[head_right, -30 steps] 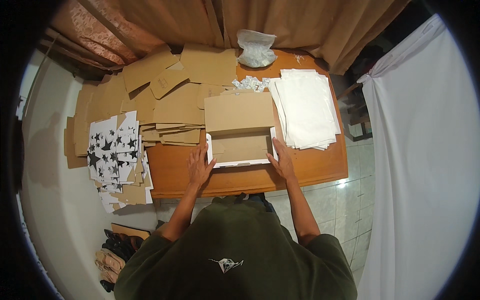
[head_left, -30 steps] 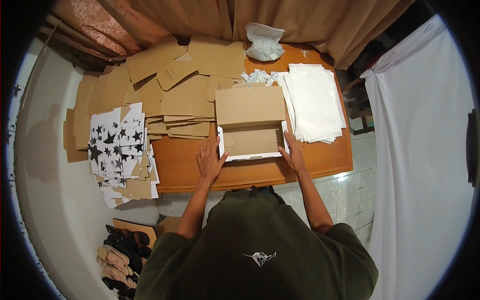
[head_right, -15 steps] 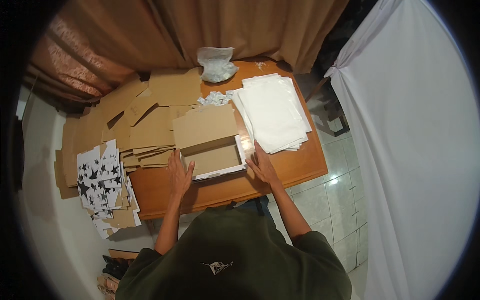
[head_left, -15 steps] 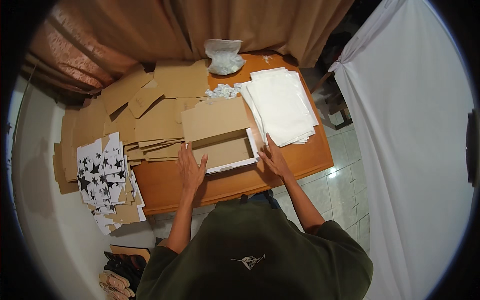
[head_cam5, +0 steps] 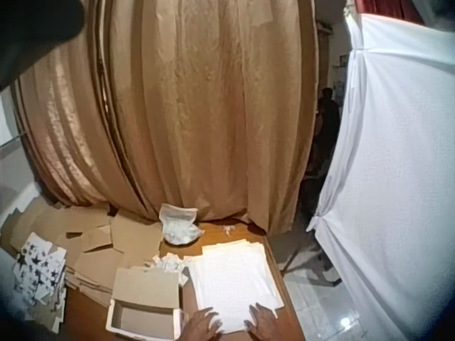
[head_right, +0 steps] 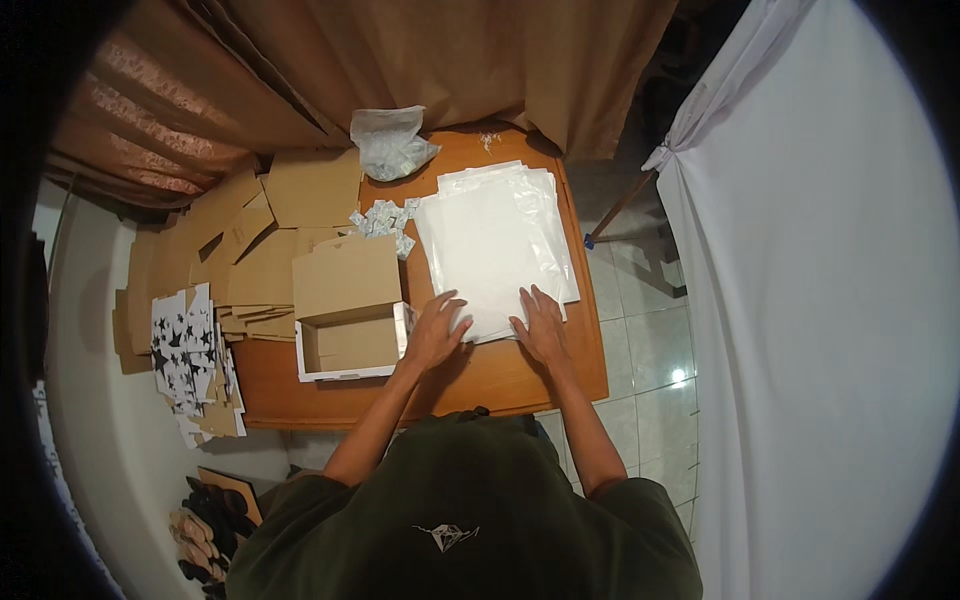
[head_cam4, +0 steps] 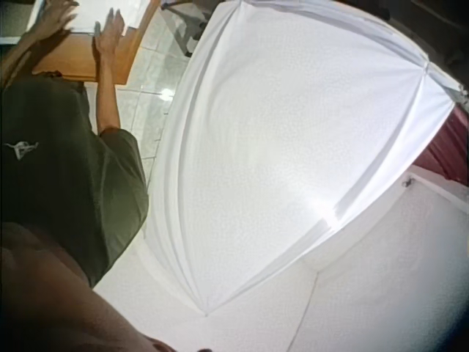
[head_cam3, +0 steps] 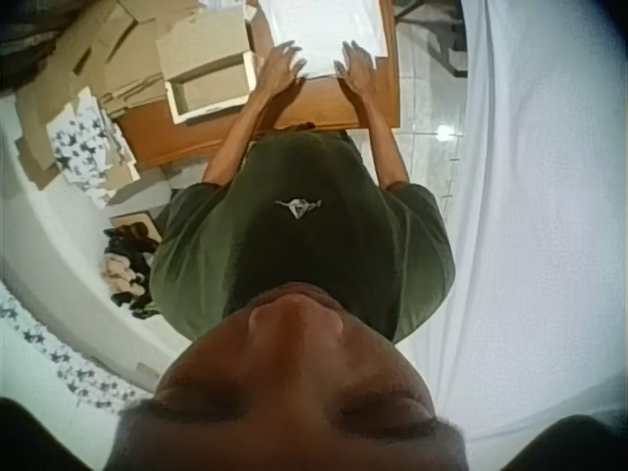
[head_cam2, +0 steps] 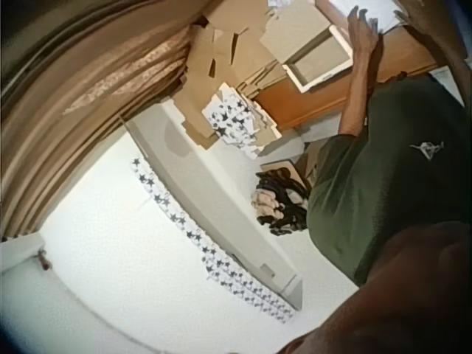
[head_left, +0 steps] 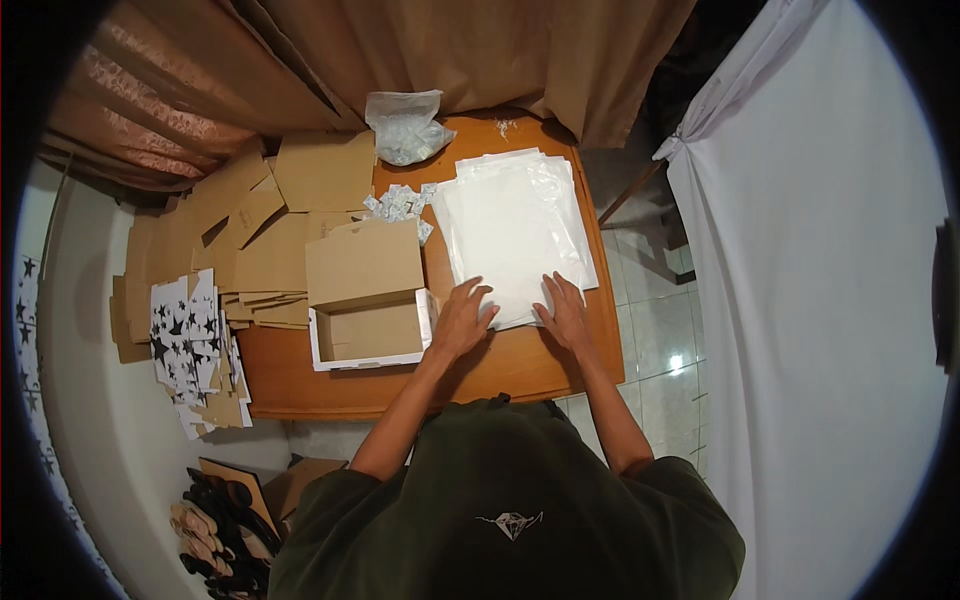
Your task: The recorder folds flat cardboard pieces into completed shoe boxes, places tissue paper inside, and organizes them in a workshop setting.
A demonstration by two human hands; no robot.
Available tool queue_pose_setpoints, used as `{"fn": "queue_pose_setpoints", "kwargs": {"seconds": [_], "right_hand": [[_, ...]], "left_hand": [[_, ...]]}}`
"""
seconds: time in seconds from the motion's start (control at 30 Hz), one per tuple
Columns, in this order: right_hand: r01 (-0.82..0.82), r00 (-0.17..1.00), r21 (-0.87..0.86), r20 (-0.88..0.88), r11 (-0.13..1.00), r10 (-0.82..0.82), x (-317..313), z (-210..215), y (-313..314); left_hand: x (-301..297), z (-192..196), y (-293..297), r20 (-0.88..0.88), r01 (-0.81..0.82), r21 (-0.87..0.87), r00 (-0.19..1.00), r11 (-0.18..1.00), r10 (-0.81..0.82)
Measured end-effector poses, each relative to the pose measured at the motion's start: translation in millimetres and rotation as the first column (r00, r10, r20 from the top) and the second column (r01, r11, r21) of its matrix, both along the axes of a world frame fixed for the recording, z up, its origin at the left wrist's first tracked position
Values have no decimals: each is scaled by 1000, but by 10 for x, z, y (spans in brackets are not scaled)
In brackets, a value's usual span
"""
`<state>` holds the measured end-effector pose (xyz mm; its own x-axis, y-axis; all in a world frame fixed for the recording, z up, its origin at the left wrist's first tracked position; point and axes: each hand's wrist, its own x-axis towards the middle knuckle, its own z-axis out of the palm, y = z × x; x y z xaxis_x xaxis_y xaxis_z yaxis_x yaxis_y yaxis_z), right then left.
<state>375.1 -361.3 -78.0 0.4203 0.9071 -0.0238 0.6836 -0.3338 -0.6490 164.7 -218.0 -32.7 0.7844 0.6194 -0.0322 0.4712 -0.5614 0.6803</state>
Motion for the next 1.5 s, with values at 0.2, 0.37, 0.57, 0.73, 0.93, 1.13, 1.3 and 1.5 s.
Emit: {"fn": "queue_pose_setpoints", "kwargs": {"seconds": [0.2,0.37,0.57,0.73,0.93,1.13,1.3,1.5], "right_hand": [[-164,947,-290,223,943,233,354,-219,242],[-150,941,-271,257,951,221,397,-407,202],[-189,932,-246,260,951,252,497,-231,274],[52,992,229,-123,972,-25,589,38,409],[494,403,-8,-884,869,-237,627,541,661],[248,-223,6,-973,969,64,223,786,941],[269,-179,0,-983,963,50,-178,572,1167],[399,-147,-14,-988,917,49,-1094,602,1288]], "left_hand": [[448,-640,-159,-201,44,103,979,994,-23],[569,-861,-217,-270,6,219,961,976,55],[626,-758,-93,-85,-114,263,986,958,141],[637,-112,140,32,-198,216,980,956,195],[191,1078,302,246,-119,131,966,984,84],[-665,1438,344,253,-35,154,967,987,-5],[-1459,1419,524,282,-38,71,959,997,16],[-2400,900,830,510,-275,-319,756,907,409]]}}
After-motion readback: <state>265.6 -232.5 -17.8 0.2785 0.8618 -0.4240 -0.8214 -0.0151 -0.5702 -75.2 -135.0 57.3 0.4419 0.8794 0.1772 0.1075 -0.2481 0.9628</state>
